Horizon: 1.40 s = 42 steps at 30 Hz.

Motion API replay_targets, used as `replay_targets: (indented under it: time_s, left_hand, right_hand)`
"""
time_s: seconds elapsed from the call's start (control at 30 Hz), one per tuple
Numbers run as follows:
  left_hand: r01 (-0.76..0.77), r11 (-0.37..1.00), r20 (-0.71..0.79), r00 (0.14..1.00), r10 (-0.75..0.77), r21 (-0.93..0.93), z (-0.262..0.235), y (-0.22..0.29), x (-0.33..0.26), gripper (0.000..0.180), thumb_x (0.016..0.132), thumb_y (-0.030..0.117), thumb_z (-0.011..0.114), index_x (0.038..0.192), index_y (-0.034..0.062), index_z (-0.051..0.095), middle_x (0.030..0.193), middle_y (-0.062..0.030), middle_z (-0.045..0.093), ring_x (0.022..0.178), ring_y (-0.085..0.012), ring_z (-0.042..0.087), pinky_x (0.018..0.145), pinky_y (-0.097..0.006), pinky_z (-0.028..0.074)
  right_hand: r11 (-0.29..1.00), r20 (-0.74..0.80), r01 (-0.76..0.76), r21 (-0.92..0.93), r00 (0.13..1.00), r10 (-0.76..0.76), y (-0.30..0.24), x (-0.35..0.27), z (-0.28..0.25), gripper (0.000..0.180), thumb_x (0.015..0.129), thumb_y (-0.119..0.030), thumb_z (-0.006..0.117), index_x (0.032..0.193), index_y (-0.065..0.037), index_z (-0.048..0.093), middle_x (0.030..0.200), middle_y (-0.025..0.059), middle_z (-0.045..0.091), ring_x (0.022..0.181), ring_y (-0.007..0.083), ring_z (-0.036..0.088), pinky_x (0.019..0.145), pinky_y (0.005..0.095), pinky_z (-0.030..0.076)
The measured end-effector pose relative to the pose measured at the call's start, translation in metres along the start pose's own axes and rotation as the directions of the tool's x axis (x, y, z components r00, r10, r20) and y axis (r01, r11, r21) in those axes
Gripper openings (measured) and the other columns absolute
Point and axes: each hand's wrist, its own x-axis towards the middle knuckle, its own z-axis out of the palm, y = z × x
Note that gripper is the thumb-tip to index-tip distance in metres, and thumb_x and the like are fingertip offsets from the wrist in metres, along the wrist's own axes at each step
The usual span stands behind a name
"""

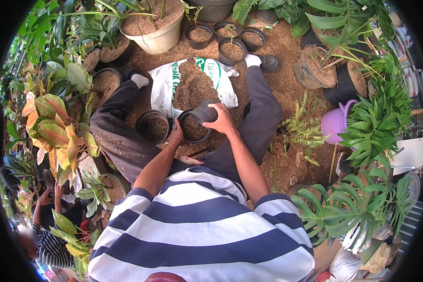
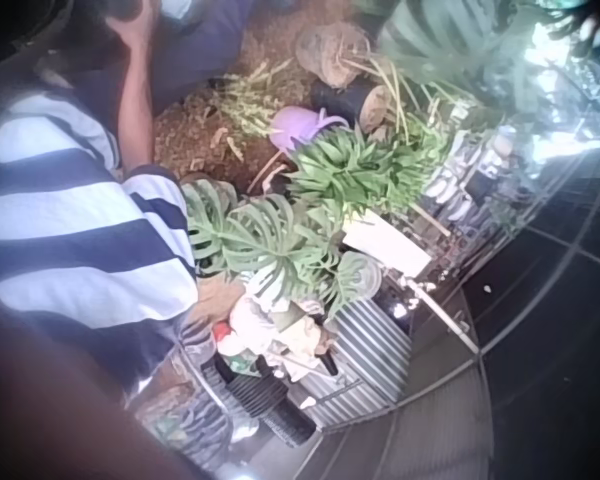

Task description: The person scoops potting soil from a bag into small pots and replants a small fern plant into one of the pots.

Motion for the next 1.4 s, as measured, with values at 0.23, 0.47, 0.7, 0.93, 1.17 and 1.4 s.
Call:
replay_targets:
  time_s: [0.23, 0.47, 0.7, 0.93, 1.17, 1.4]
  left_hand:
    - [0.007, 1.0, 0.004, 1.0, -0.007, 0.004, -0.006, 0.006, -0.004, 0.154, 0.056, 0.031, 0.093, 0.145, 0.0087, -0.03, 0.132, -0.0324, 0.048, 0.112, -0.0395, 0.059, 0.093, -0.047, 0.049]
    - [0.008, 0.998, -0.1, 0.995, -0.015, -0.065, 0.017, -0.017, 0.014, 0.147, 0.057, 0.028, 0.093, 0.148, 0.005, -0.02, 0.142, -0.0325, 0.035, 0.112, -0.0402, 0.059, 0.088, -0.046, 0.052]
    - [-0.12, 0.991, -0.273, 0.953, 0.129, 0.05, 0.002, 0.005, -0.011, 0.146, 0.045, 0.023, 0.096, 0.147, -0.0063, -0.003, 0.144, -0.0247, 0.031, 0.103, -0.0387, 0.063, 0.08, -0.042, 0.056]
    - [-0.098, 0.995, -0.224, 0.97, 0.093, -0.011, 0.001, 0.004, -0.007, 0.148, 0.042, 0.019, 0.097, 0.147, -0.0064, -0.004, 0.146, -0.0221, 0.03, 0.099, -0.0364, 0.065, 0.076, -0.04, 0.057]
    - [-0.13, 0.991, -0.262, 0.958, 0.116, -0.034, 0.0, 0.006, -0.007, 0.15, 0.042, 0.017, 0.096, 0.148, -0.0055, -0.008, 0.143, -0.0214, 0.032, 0.091, -0.0368, 0.067, 0.069, -0.041, 0.056]
    - [-0.141, 0.989, -0.23, 0.965, 0.128, -0.04, -0.008, 0.008, -0.007, 0.154, 0.041, 0.019, 0.097, 0.148, -0.0045, -0.012, 0.144, -0.0213, 0.028, 0.092, -0.0361, 0.067, 0.07, -0.041, 0.056]
  right_hand:
    - [1.0, -0.104, 0.002, 0.026, 0.995, 0.0, 0.015, 0.004, -0.001, 0.076, 0.065, -0.032, 0.087, 0.129, -0.009, 0.054, 0.132, 0.0149, 0.048, 0.121, 0.0294, 0.05, 0.084, 0.0386, 0.053]
    - [0.797, -0.097, -0.314, 0.516, 0.903, 0.419, 0.01, 0.024, -0.013, 0.087, 0.072, -0.033, 0.085, 0.14, -0.007, 0.038, 0.129, 0.0177, 0.048, 0.105, 0.0222, 0.061, 0.08, 0.038, 0.052]
    - [0.919, -0.317, -0.389, 0.063, 0.866, 0.388, 0.06, 0.06, -0.028, 0.087, 0.066, -0.038, 0.086, 0.135, -0.007, 0.044, 0.13, 0.0177, 0.045, 0.116, 0.0308, 0.051, 0.094, 0.0418, 0.046]
    - [0.907, -0.23, -0.405, -0.114, 0.899, 0.372, 0.049, 0.09, -0.021, 0.083, 0.067, -0.04, 0.083, 0.135, -0.014, 0.043, 0.133, 0.0182, 0.038, 0.123, 0.0365, 0.043, 0.098, 0.0483, 0.043]
    - [0.912, -0.229, -0.325, -0.25, 0.935, 0.271, 0.062, 0.11, -0.008, 0.08, 0.067, -0.039, 0.083, 0.133, -0.018, 0.043, 0.13, 0.0151, 0.038, 0.121, 0.0381, 0.043, 0.097, 0.0513, 0.043]
    - [0.848, -0.177, -0.303, -0.435, 0.952, 0.25, 0.057, 0.109, 0.002, 0.085, 0.064, -0.021, 0.084, 0.137, -0.021, 0.041, 0.142, 0.0178, 0.029, 0.133, 0.0416, 0.03, 0.096, 0.0513, 0.046]
